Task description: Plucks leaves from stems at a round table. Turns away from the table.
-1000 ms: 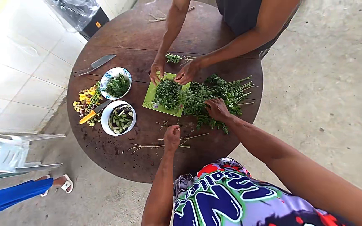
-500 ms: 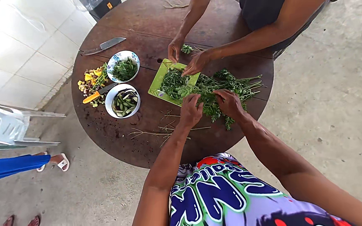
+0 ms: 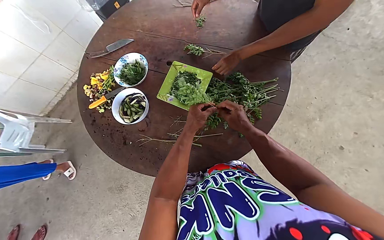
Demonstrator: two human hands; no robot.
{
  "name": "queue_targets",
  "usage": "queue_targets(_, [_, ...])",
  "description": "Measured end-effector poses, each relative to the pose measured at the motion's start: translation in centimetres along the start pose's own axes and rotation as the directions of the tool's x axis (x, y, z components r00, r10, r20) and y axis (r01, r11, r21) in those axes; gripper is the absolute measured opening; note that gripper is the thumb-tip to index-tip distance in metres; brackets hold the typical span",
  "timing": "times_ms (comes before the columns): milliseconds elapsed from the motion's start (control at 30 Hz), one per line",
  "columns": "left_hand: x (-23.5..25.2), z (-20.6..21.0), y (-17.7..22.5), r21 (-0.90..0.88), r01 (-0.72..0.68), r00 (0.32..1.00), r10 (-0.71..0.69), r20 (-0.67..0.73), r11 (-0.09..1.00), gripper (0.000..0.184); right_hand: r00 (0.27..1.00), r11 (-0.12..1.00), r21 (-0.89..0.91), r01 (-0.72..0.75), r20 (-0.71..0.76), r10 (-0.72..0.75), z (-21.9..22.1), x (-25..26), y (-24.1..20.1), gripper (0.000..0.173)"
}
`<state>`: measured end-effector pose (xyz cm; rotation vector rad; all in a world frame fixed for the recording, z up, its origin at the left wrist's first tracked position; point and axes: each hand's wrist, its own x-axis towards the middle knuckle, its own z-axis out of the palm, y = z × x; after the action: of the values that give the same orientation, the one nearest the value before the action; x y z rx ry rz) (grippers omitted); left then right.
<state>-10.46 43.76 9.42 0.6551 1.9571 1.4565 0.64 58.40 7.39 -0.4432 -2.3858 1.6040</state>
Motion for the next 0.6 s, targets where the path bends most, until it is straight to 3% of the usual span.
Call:
queue_targets(167, [-0.1,-0.6,-0.8,-0.105,0.085,0.996,-0.084,0.014,0.991,0.015,0.995,0.99,0.106,-0.097,0.003,0.097,1.0,0.0,-1.0,0.015])
queue_targets(367, [-0.9,-0.6,-2.5,-0.353,0.098,0.995,-0.1,0.013,0.93,0.012,0.988,0.969,0.196,-0.153,0.006,0.154,1.9,0.0,-1.8,0.013])
queue_targets(600, [-0.9,-0.8,-3.3,-0.393,0.119,0.993,-0.116,0.031,0.912,0.009,0.986,0.967,0.193,-0.167,0.043,0.161,2.1,0.0,-1.6,0.011])
